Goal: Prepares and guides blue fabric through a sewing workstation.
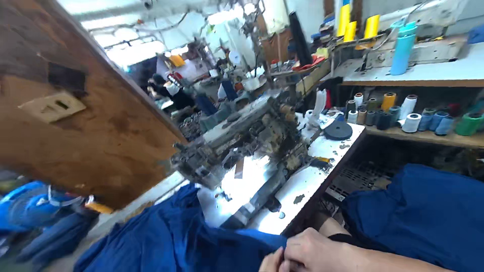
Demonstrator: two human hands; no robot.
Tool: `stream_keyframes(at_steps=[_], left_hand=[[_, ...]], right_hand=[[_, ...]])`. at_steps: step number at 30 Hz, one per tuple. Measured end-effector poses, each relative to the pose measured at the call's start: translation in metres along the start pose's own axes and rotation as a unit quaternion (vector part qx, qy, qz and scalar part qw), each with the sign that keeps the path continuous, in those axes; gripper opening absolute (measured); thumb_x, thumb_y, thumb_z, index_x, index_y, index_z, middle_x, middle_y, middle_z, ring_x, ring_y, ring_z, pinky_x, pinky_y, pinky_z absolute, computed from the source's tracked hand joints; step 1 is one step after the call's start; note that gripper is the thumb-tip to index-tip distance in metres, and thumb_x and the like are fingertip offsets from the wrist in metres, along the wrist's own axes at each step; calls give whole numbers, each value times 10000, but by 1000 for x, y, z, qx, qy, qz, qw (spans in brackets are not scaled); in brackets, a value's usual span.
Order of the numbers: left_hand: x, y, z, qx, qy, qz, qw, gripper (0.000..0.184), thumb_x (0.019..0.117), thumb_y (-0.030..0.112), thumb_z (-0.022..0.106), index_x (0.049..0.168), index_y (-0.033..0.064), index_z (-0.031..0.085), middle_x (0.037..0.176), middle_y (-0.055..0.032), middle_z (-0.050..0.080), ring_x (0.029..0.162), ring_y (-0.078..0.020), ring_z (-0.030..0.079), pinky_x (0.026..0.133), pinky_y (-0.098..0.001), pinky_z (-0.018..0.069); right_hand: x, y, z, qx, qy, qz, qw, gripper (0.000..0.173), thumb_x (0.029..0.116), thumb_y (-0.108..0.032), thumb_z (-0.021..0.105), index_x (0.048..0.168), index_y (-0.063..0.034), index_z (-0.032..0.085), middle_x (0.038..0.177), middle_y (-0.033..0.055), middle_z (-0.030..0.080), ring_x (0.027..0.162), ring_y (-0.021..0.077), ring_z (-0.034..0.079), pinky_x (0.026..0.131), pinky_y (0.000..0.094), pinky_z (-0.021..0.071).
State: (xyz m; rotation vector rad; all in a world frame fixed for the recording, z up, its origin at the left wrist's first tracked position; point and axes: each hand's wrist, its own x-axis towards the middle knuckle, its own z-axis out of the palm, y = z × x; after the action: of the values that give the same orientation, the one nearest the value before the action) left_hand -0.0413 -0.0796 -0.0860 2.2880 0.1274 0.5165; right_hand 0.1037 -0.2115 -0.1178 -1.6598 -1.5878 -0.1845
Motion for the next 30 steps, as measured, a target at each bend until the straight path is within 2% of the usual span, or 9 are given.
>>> stream_keyframes(at_steps=[5, 10, 13, 15, 16, 19, 23, 27, 30], left_hand=[[-17, -1, 10, -137, 150, 1, 979, 312, 941, 161, 724, 1205, -6, 710, 1072, -35, 725, 899, -44, 703, 805, -213, 616], [-30, 0, 16, -233, 169, -6, 958, 339, 878, -22, 753, 1213, -43, 700, 1147, -86, 704, 864, -93, 711, 775, -246, 635], [-36, 6, 5, -280, 139, -49, 949, 188, 887, -18, 744, 1073, -8, 767, 1073, -64, 742, 898, -115, 734, 805, -266, 642], [-38, 11, -7, -330, 104, -96, 933, 228, 879, -42, 734, 1105, -20, 761, 1105, -83, 739, 891, -143, 741, 808, -295, 648], [-39, 12, -12, -356, 91, -108, 924, 277, 875, -53, 735, 1150, -25, 745, 1153, -93, 728, 887, -155, 744, 808, -309, 653], [-40, 18, -18, -428, 65, -121, 893, 448, 867, -45, 747, 1307, -11, 671, 1288, -91, 686, 851, -161, 750, 790, -340, 659], [-37, 23, -9, -504, 40, -116, 855, 583, 861, -82, 733, 1414, -64, 549, 1296, -127, 681, 871, -178, 745, 799, -350, 648], [-31, 43, -12, -390, 24, -127, 912, 614, 807, -101, 753, 1364, -177, 506, 1341, -178, 621, 1022, -129, 721, 898, -279, 619], [-36, 28, -15, -106, 28, -33, 993, 486, 867, 179, 757, 1286, -50, 668, 1294, -178, 676, 1191, -150, 658, 1013, -279, 538]], right_hand=[[-18, -19, -1, 27, 14, -20, 999, 153, 980, -186, 593, 909, -91, 690, 795, 31, 674, 729, 128, 666, 641, 284, 563], [-36, -28, 4, 54, -9, -40, 998, 159, 987, -156, 576, 924, -67, 693, 769, 43, 653, 698, 127, 637, 620, 248, 527], [-38, -35, -12, 11, -100, 138, 985, 352, 981, -401, 641, 1022, -59, 712, 882, 93, 702, 795, 215, 701, 681, 399, 595], [-31, -32, -34, 22, -178, 276, 944, 425, 988, -392, 632, 1235, -49, 680, 1096, 158, 692, 985, 298, 686, 866, 505, 566], [-31, -27, -41, 17, -168, 277, 946, 394, 1007, -349, 606, 1278, -72, 681, 1097, 146, 678, 945, 277, 673, 839, 479, 568], [-31, -24, -45, -45, -3, 66, 997, 284, 1055, -270, 564, 1243, -128, 722, 964, 80, 707, 855, 173, 678, 753, 328, 572], [-11, -38, -30, -66, 47, -145, 986, 232, 1031, -120, 587, 1232, -80, 697, 851, 102, 668, 759, 234, 624, 693, 352, 518], [-4, -38, -23, -10, 67, -128, 989, 192, 1032, -70, 558, 1123, -48, 725, 861, 107, 701, 794, 201, 658, 735, 309, 539], [9, -32, -32, 77, 25, -33, 996, 286, 1066, -216, 548, 1213, -41, 721, 917, 88, 701, 843, 104, 656, 791, 218, 549]])
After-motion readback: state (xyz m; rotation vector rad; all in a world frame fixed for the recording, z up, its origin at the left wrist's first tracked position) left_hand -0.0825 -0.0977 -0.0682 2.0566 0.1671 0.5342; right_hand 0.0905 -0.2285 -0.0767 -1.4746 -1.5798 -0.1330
